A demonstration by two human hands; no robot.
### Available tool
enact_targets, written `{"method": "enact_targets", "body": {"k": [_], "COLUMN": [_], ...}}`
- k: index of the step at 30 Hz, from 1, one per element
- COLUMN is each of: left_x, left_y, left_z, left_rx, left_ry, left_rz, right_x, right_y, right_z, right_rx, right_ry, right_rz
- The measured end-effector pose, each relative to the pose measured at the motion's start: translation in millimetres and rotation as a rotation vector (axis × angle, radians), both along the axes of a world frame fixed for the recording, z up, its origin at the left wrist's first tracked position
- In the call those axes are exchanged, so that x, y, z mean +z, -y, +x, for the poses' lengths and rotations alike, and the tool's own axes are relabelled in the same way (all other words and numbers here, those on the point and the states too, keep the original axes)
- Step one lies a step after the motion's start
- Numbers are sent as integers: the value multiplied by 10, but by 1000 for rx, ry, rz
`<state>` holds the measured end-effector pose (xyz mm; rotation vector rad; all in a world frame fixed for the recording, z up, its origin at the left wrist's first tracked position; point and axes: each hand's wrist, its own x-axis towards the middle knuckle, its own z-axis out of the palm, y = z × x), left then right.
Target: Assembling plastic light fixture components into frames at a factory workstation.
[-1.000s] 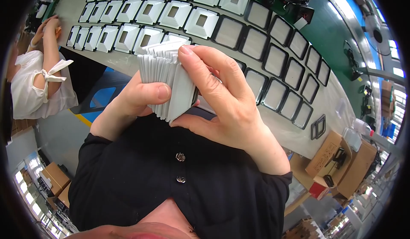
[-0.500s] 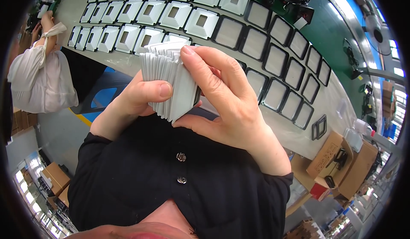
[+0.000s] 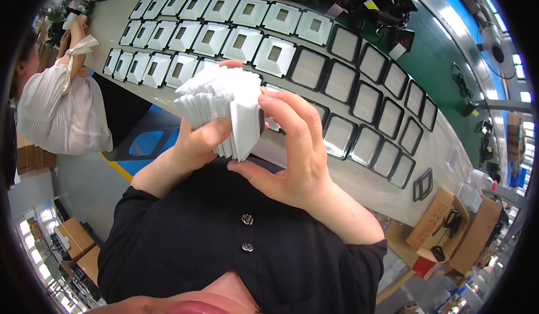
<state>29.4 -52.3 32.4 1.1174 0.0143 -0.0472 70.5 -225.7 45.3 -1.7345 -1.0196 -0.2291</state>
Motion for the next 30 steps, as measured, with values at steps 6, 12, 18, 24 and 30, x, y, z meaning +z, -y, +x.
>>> {"method": "enact_targets", "body": {"k": [6, 12, 18, 24, 30], "left_x": [-147, -137, -86, -129, -241], "left_y": [-73, -9, 31, -30, -196], "left_z": [-8, 6, 4, 57, 105], "left_rx": [115, 124, 91, -134, -52], "left_ry": [104, 67, 21, -106, -178], "left_rz": [332, 205, -154, -328, -267], "right_x": [-92, -34, -123, -14, 47], "right_y": [13, 79, 126, 439, 698], "right_z": [-36, -11, 31, 342, 1103], "right_rx": [22, 107, 100, -23, -275], "right_ry": [-117, -339, -392, -57, 117], "right_rz": [115, 130, 168, 54, -543]}}
